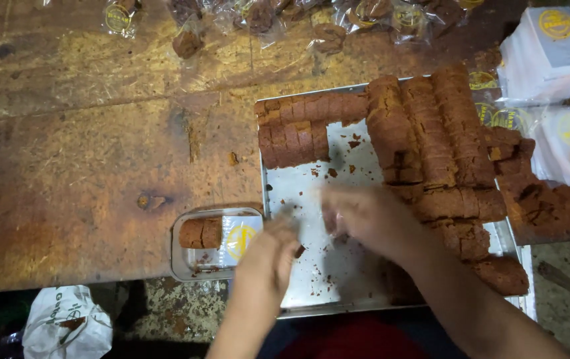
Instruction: Packaging individual slices of cake into small plastic bags from a tray
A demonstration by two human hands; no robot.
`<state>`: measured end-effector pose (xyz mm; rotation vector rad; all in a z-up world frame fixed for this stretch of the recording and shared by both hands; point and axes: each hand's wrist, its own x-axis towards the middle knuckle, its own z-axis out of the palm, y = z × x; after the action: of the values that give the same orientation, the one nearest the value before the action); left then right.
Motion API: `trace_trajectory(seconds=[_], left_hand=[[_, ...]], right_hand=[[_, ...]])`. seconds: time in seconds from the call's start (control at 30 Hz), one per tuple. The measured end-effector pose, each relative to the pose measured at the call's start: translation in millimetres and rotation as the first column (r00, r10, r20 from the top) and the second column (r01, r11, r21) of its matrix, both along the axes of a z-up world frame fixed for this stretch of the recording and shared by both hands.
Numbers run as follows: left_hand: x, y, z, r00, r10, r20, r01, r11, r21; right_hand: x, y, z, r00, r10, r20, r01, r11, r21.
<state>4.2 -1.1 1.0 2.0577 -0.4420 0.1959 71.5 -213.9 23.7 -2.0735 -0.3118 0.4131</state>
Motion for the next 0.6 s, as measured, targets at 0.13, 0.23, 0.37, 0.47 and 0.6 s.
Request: trace_trajectory(seconds=[0.13, 0.23, 0.37, 0.47, 0.6], left_hand=[[1, 35, -34, 0.744, 0.331, -0.580, 0.007, 0.865, 0.502], [-5, 42, -47, 0.937, 0.234, -0.260, -0.134, 0.926, 0.353], [-7, 47, -47, 0.932, 0.248, -0.265, -0.193, 0.957, 0.217], [-11, 51, -45, 0.933, 0.265, -0.242, -0.219, 0.955, 0.199], [-10, 51, -43, 0.955, 0.261, -0.137, -0.237, 0.956, 0.171]], right_hand=[[45, 4, -18, 0.817, -0.117, 0.564, 0.145, 0.989, -0.004], [88, 15, -60, 0.931, -0.135, 0.340, 0.222, 0.947, -0.233], [112, 14, -86, 0.967, -0.253, -0.008, 0.246, 0.947, -0.206], [120, 0, -97, 0.944, -0.323, -0.069, 0.312, 0.941, -0.128], [120, -10, -70, 0.804, -0.512, -0.302, 0.504, 0.856, -0.112]])
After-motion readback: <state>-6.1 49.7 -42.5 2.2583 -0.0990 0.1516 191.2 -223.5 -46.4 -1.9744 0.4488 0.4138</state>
